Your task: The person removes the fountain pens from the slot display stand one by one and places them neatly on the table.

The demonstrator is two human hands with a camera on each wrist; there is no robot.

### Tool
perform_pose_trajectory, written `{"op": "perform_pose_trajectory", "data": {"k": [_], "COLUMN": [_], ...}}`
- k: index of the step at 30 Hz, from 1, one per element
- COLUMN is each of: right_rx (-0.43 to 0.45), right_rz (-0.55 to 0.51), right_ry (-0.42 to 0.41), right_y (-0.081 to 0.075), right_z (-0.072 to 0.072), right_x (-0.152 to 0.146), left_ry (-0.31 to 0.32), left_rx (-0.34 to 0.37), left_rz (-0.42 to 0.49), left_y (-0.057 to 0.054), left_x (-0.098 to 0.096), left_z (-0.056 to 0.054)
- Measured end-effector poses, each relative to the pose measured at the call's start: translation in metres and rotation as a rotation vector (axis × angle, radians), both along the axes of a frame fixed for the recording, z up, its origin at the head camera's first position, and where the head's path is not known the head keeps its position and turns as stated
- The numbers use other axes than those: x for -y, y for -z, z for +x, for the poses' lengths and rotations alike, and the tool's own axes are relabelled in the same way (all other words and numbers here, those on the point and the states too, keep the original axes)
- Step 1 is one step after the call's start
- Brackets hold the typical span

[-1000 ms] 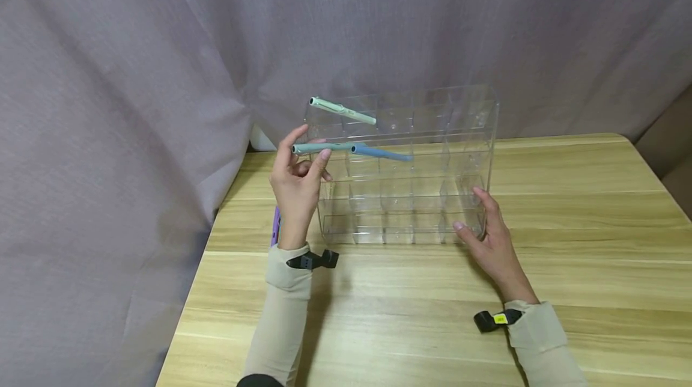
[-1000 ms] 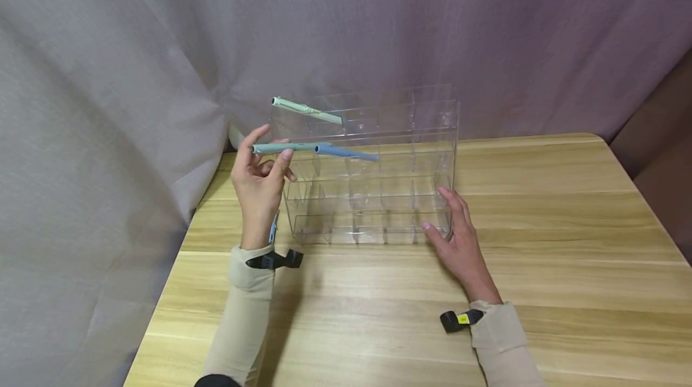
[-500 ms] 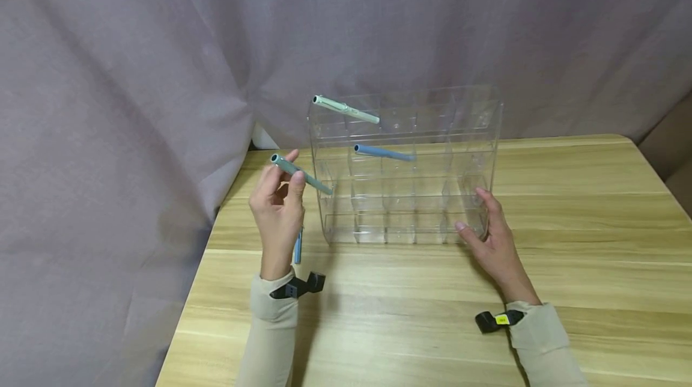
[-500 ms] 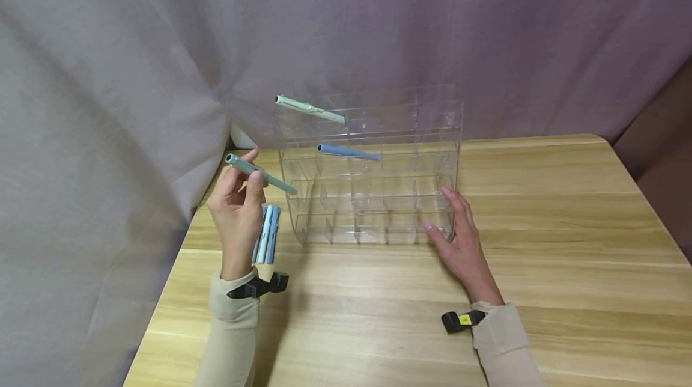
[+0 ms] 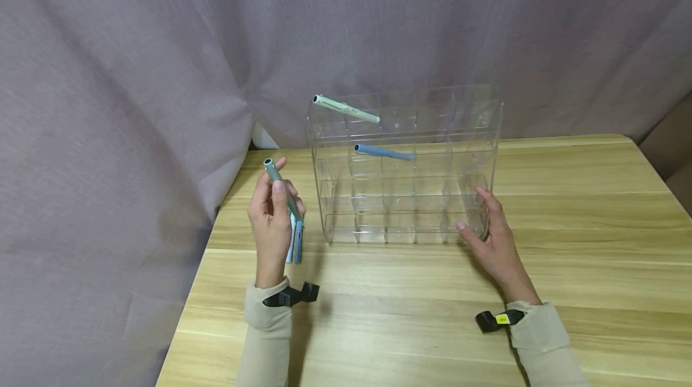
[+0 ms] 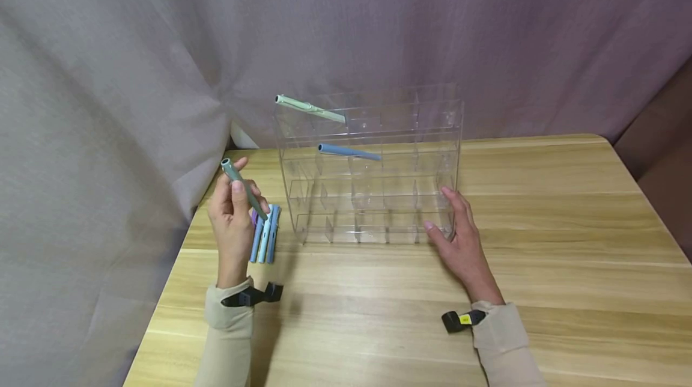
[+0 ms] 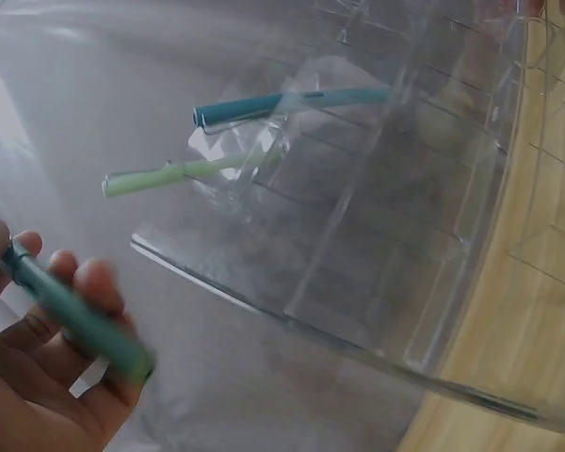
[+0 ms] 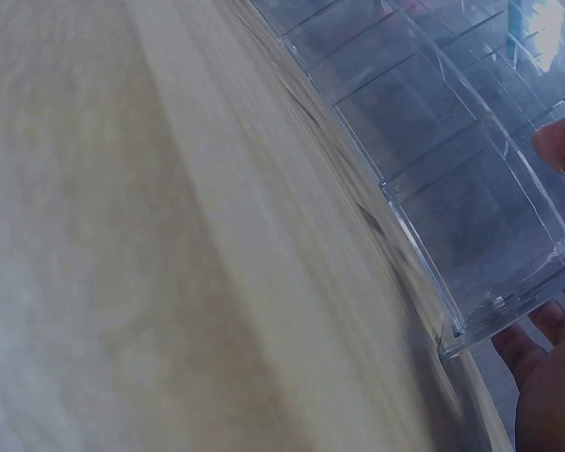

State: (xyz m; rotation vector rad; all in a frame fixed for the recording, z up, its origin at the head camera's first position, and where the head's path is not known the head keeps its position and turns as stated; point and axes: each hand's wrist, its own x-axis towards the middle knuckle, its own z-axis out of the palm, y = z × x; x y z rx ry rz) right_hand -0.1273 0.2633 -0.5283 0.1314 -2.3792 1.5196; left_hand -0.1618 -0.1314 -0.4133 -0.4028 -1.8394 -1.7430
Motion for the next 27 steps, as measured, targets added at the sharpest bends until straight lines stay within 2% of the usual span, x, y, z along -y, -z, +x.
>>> {"op": "perform_pose_trajectory", "data": {"k": [4,8,11,19,27], "right_rx": [0.001,-0.001,0.003,0.035,0.027], "right_rz": [0.001,0.003,0.004,0.012,0.013], "right_ry": [0.001,0.000,-0.003,-0.004,0.001], "right_y": [0.000,0.000,0.001,0.000,0.000], "right_z": [0.000,0.000,0.000,0.001,0.000], "right_x": [0.000,0.000,0.000,0.000,-0.001], "left_ry": [-0.027,-0.056,-0.097,-0.218,-0.323], "left_rx": [0.032,0.093,0.132,0.232,0.298], "left_rz": [0.003,0.074,0.102,0.106,0.096], "left_y": [0.007,0.016,0.027,0.063,0.081], "left_x": [0.006,0.013,0.020,0.046,0.068], "left_z": [-0.002,-0.003,-0.002,0.005,0.010]}}
